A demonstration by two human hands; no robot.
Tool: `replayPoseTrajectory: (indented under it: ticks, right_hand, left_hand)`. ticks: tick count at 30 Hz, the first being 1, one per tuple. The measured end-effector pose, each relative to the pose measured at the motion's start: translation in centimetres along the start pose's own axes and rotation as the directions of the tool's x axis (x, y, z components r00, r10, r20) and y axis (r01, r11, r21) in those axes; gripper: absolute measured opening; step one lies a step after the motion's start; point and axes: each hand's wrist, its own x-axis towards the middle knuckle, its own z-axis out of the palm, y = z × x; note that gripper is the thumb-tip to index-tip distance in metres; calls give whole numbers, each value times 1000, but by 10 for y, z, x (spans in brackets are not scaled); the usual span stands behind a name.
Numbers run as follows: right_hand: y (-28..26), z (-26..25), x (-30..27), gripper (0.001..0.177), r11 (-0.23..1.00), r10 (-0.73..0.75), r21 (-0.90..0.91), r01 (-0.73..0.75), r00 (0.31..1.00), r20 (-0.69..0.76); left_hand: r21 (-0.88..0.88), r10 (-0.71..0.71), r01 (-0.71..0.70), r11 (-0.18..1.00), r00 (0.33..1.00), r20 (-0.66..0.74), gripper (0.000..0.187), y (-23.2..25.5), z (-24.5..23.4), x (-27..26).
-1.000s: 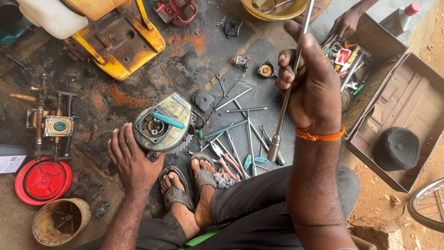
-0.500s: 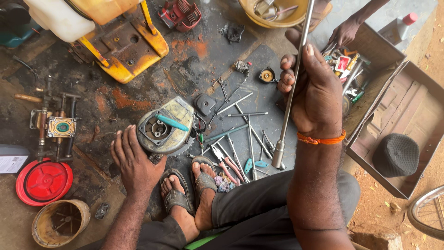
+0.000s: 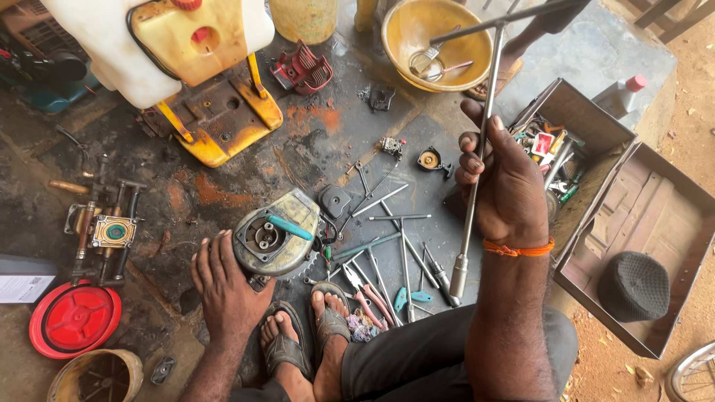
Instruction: The person sits on the floor and uses a T-handle wrench to loosen and remove a bolt from a small engine casing. They then use a screwdriver to adjust internal components and manipulate small metal parts by hand.
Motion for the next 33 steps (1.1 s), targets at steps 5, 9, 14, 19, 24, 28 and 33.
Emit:
replayPoseTrajectory:
  ticks: [5,9,14,19,24,28,33]
  right_hand:
    - [2,-17,11,36,989,-12,-150,10,1000,-14]
    - [32,-71,47,28,784,-7,-621,-4,1000,-15]
    - [131,-199,79,23,134,102,-973,-186,980,-173]
    - [188,-268,59,22,-307,264,-861,-405,833,-486]
    - [200,-283,49,28,-370,168,-724,-582,724,-668]
    - [200,-281,56,25,-428,-2,-695,-578,769,-639]
    - [207,-283,55,29,-239,144,-772,-589,764,-628]
  left_hand:
    - [-14,-22,22,1000,1000,20,112,1,-1,6]
    - [-55,-49,50,997,999,19,117,4,-8,3]
    - [-31,-3,3,1000,1000,-3,116,2,-8,3]
    - [-19,-10,11,1000,1000,21,117,0,-8,0]
    - [-21,11,-12,1000,1000,-23,114,-1,-3,2]
    - [-40,-13,14,999,1000,15,116,1,-6,2]
    - [-53,3,-4,999,1000,-19,113,0,-4,0]
